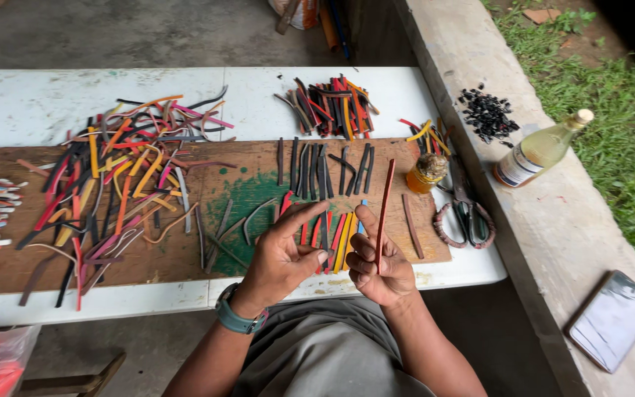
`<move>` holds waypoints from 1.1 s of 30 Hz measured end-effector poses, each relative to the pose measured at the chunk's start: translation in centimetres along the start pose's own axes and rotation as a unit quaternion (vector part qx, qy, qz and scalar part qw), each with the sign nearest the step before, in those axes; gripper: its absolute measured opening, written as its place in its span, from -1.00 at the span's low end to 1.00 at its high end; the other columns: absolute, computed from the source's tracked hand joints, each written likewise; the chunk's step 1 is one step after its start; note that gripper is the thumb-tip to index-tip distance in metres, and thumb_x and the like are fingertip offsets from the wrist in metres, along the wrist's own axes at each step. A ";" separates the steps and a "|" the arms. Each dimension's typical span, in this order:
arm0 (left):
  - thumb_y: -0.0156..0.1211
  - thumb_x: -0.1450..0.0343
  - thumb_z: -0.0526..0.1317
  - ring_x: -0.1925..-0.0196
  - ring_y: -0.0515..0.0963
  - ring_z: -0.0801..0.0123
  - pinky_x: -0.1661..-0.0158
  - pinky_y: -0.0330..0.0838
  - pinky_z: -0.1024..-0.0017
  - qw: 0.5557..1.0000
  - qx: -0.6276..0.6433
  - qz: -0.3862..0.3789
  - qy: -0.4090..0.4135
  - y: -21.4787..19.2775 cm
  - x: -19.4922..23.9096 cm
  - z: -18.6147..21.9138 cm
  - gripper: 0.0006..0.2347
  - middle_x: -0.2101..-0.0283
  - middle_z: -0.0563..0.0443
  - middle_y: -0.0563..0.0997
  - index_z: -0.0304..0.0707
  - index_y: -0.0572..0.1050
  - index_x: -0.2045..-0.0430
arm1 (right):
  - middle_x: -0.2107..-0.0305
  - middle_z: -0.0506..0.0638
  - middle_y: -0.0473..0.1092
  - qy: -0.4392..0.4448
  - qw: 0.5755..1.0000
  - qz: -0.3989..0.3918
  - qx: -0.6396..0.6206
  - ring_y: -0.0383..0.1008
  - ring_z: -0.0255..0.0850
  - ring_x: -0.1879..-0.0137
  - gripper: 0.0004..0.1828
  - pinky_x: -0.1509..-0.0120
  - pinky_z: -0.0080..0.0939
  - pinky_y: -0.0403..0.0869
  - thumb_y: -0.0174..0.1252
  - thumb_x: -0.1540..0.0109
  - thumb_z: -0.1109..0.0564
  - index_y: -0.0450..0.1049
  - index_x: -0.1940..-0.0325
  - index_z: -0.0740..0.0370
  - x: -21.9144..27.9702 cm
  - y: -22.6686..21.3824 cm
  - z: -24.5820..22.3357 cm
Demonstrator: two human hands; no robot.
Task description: The person sorts colorful cord strips on a wooden board, picking up individual pieces, inspecting them, and placing them into color-coded piles. The person occasionally dips a finger into a small jar of amber liquid and rubs their hands together before continuing to sort the cords.
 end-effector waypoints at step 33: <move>0.10 -0.35 -0.55 0.09 0.68 0.22 0.07 0.59 0.38 0.887 -0.453 -0.065 0.061 -0.3 0.9 0.3 -0.61 0.03 -0.07 0.63 -0.30 0.55 -0.06 | 0.07 0.11 0.46 -0.040 0.949 0.175 0.257 0.56 -0.16 0.08 -0.24 -0.05 -0.15 0.57 0.22 -0.20 0.45 0.19 -0.48 0.29 -1.4 -3.8 -4.2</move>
Point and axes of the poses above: each hand's wrist, its own x-axis away from the middle knuckle, its own y-axis out of the palm, z = x × y, the point moved 7 cm from there along -x, towards the middle knuckle
